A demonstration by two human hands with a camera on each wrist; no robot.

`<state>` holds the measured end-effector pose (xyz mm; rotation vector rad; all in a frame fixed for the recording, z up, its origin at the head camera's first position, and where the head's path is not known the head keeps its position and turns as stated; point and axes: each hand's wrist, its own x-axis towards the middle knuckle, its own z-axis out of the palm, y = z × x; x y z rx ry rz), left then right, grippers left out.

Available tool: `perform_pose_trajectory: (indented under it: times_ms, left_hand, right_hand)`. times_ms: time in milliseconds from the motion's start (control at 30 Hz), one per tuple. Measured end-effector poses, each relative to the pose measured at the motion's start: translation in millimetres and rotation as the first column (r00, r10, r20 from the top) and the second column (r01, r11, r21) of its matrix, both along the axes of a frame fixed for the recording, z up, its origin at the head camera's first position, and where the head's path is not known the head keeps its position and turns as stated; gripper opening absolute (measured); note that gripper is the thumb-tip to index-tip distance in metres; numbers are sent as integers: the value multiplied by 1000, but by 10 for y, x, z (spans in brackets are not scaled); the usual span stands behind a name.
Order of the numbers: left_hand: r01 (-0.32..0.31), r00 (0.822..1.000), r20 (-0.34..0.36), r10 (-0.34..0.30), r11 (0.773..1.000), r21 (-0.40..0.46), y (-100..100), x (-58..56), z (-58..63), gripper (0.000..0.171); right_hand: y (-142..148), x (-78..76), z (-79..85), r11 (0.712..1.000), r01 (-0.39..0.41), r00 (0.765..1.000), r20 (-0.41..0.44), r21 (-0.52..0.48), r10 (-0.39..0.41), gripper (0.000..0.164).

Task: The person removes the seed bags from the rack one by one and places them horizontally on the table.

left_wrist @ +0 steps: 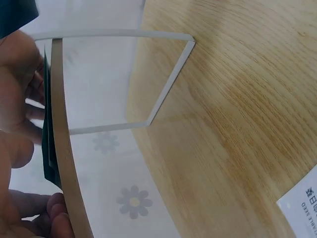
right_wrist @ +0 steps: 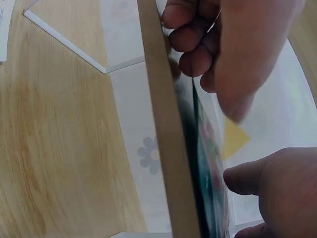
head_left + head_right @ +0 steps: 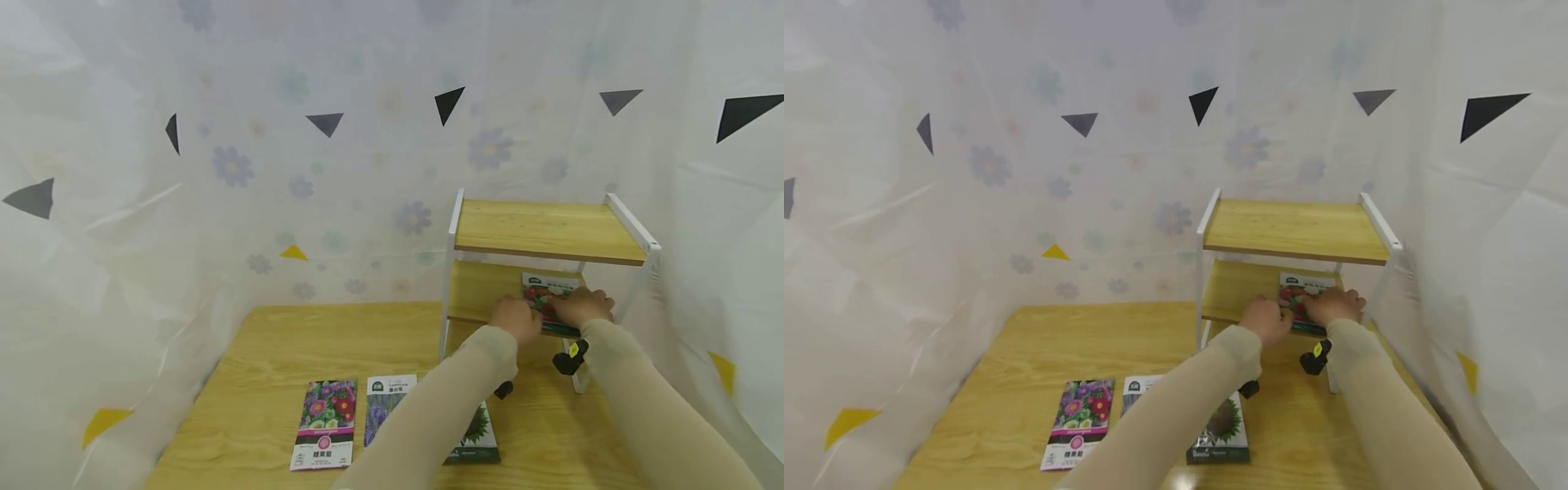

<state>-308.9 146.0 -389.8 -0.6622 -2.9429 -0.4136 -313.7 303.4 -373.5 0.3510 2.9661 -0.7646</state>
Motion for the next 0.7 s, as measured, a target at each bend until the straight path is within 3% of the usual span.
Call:
perform_pose_trajectory:
  times_ms: [367, 700]
  left_hand:
    - [-16, 1000, 25, 17, 999, -38, 9, -55, -64, 37]
    - [-57, 996, 70, 54, 998, 40, 4, -36, -140, 37]
  right_hand:
    - [-9, 27, -70, 999, 6, 999, -36, -50, -8, 97]
    - [3, 32, -141, 998, 13, 999, -32, -59, -15, 96]
